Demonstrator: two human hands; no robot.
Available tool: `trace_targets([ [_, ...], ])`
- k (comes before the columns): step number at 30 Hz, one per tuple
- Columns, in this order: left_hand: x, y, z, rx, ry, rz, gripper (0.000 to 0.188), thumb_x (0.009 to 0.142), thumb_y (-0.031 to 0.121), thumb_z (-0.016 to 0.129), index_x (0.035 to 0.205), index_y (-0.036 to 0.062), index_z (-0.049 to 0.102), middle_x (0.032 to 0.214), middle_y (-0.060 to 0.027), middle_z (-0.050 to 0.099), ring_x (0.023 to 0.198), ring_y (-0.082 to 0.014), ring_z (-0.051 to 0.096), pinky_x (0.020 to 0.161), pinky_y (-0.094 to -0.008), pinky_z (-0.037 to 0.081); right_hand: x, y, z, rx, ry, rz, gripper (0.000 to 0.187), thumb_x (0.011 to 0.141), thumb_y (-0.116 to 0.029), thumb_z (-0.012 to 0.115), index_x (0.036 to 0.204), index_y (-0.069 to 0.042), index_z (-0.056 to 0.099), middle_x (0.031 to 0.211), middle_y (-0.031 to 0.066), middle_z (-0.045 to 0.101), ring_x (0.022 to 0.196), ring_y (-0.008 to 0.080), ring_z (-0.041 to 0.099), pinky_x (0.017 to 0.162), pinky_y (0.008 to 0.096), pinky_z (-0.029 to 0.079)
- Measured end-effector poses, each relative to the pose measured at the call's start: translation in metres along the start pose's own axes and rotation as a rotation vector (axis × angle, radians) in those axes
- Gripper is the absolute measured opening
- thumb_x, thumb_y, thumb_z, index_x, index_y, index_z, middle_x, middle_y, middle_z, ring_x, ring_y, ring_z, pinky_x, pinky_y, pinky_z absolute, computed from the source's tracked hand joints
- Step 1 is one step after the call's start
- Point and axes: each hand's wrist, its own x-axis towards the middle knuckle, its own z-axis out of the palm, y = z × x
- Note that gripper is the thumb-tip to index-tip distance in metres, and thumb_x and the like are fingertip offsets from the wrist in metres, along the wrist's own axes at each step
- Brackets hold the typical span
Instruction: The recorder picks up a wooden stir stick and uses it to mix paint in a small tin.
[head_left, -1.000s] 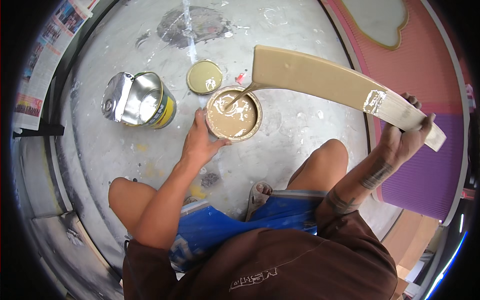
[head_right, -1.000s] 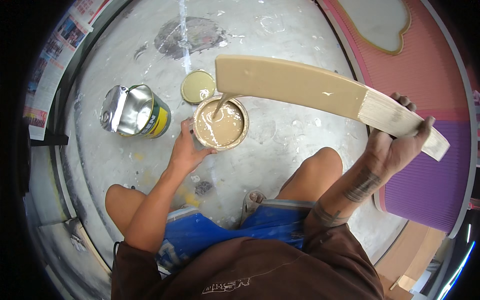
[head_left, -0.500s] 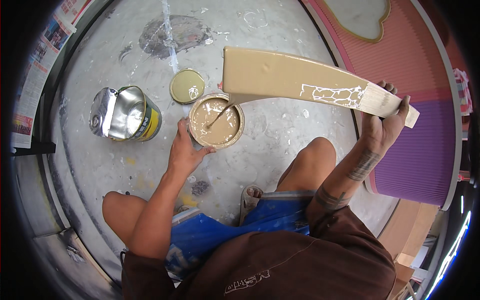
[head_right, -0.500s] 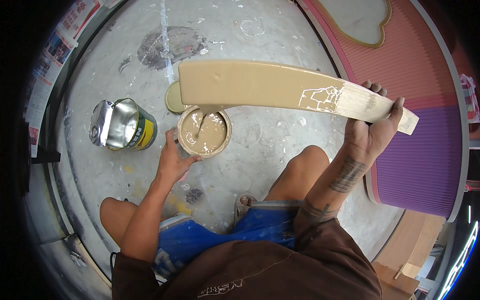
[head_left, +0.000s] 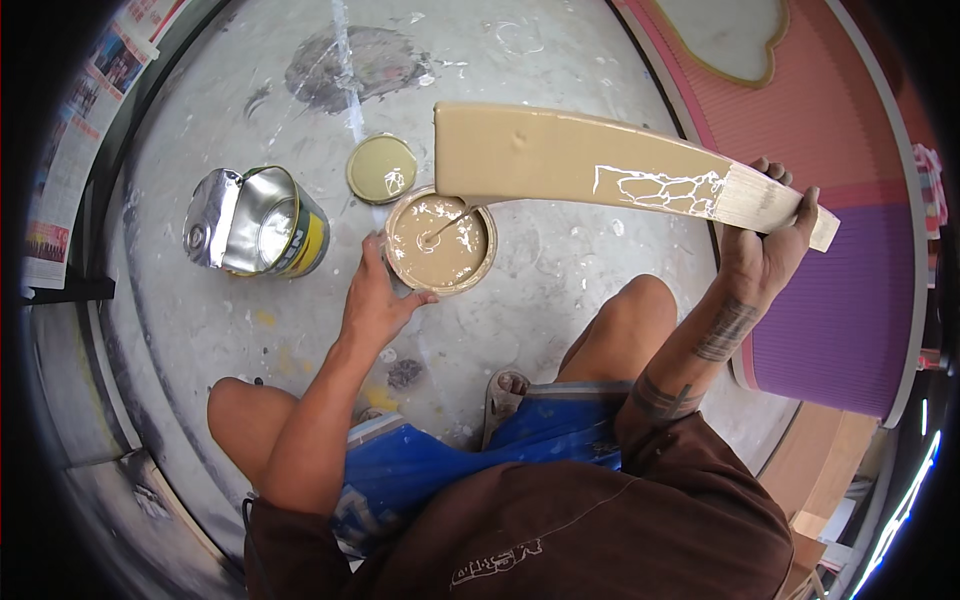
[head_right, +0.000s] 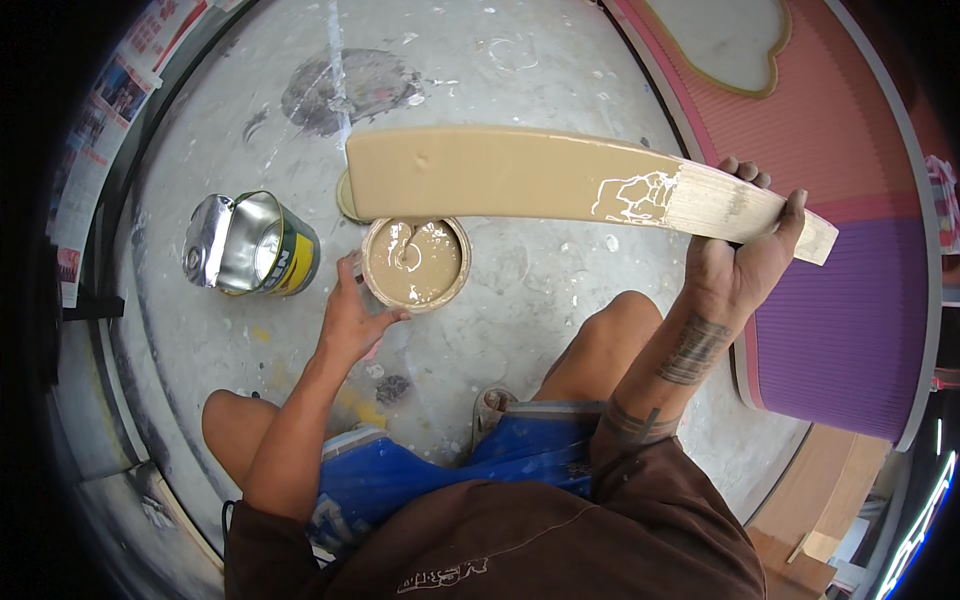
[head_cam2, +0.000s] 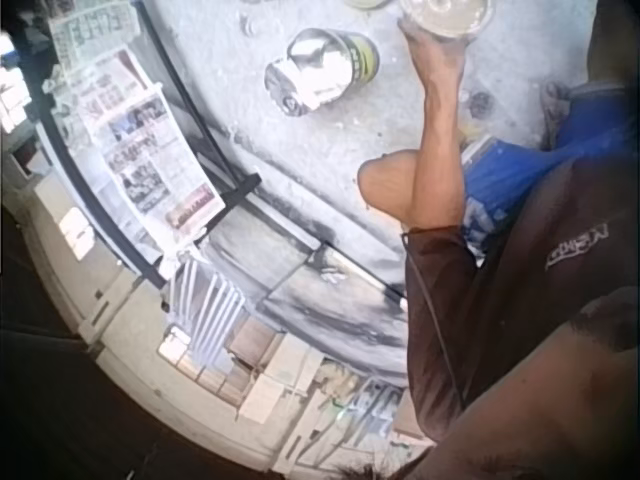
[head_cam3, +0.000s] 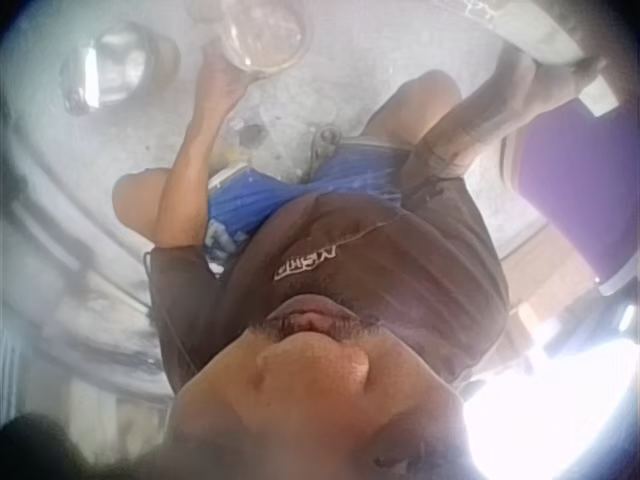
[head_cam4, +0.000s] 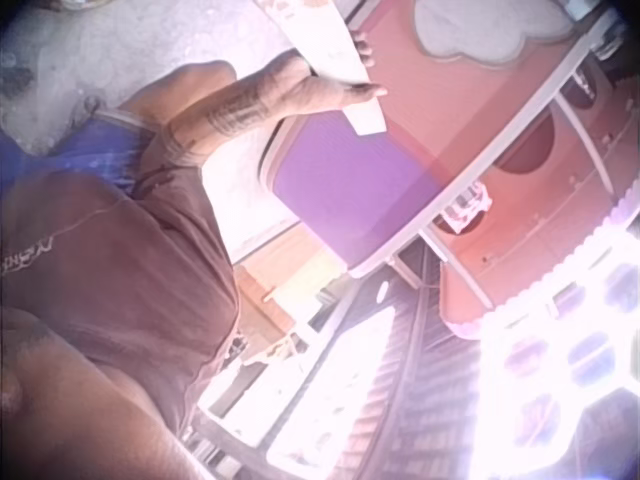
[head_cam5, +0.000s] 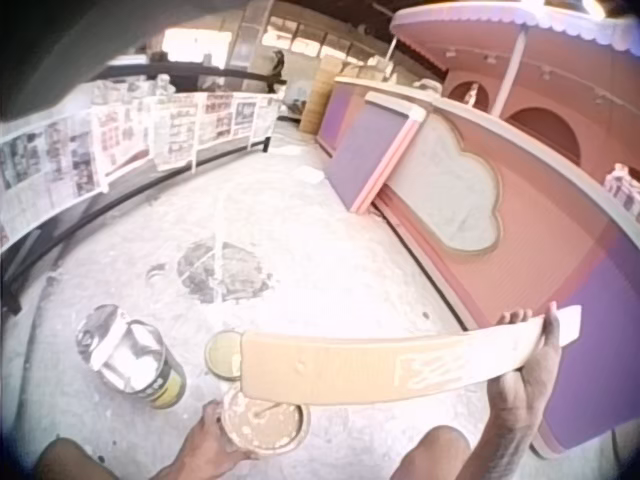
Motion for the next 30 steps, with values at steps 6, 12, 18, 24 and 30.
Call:
trace_targets([
  [6, -0.001, -0.001, -0.002, 0.044, 0.006, 0.029, 0.102, 0.067, 0.019, 0.094, 0.141, -0.0018, 0.027, 0.133, -0.0301, 0.056, 0.125, -0.0458, 0.056, 0.103, -0.0472, 0.047, -0.001, 0.006, 0.003, -0.009, 0.028, -0.015, 0.038, 0.102, -0.032, 0.060, 0.104, 0.003, 0.046, 0.096, 0.0153, 0.053, 0.097, 0.0316, 0.058, 0.100, 0.0496, 0.054],
  [12, 0.001, -0.008, 0.004, 0.076, 0.014, -0.004, 0.101, 0.067, 0.019, 0.094, 0.140, -0.0005, 0.028, 0.135, -0.0297, 0.054, 0.127, -0.0448, 0.055, 0.105, -0.0472, 0.046, -0.013, 0.018, 0.013, -0.117, 0.010, -0.085, 0.035, 0.102, -0.033, 0.059, 0.104, -0.001, 0.044, 0.097, 0.0148, 0.051, 0.093, 0.0299, 0.056, 0.098, 0.0486, 0.053],
  [18, 0.001, -0.006, 0.001, 0.072, 0.003, -0.039, 0.102, 0.067, 0.020, 0.095, 0.141, 0.0022, 0.027, 0.133, -0.0292, 0.056, 0.126, -0.0444, 0.055, 0.105, -0.0476, 0.046, -0.050, 0.073, 0.034, -0.319, -0.094, -0.143, 0.035, 0.100, -0.039, 0.061, 0.102, -0.009, 0.043, 0.086, 0.0102, 0.053, 0.084, 0.0266, 0.054, 0.097, 0.0454, 0.050],
  [24, -0.002, 0.004, -0.003, 0.098, -0.026, -0.070, 0.104, 0.068, 0.022, 0.094, 0.144, 0.0007, 0.025, 0.136, -0.0306, 0.054, 0.128, -0.0452, 0.054, 0.106, -0.0481, 0.045, -0.076, 0.123, 0.026, -0.505, -0.171, -0.188, 0.032, 0.096, -0.028, 0.071, 0.102, 0.000, 0.056, 0.078, 0.0142, 0.066, 0.071, 0.0275, 0.069, 0.071, 0.0436, 0.060],
  [30, -0.003, 0.000, -0.002, 0.079, -0.005, -0.030, 0.104, 0.069, 0.022, 0.094, 0.144, -0.0025, 0.026, 0.139, -0.0318, 0.051, 0.130, -0.0453, 0.052, 0.107, -0.0473, 0.044, -0.094, 0.183, -0.011, -0.663, -0.211, -0.079, 0.029, 0.099, -0.024, 0.069, 0.091, 0.004, 0.065, 0.081, 0.0138, 0.071, 0.071, 0.0244, 0.072, 0.067, 0.0385, 0.061],
])
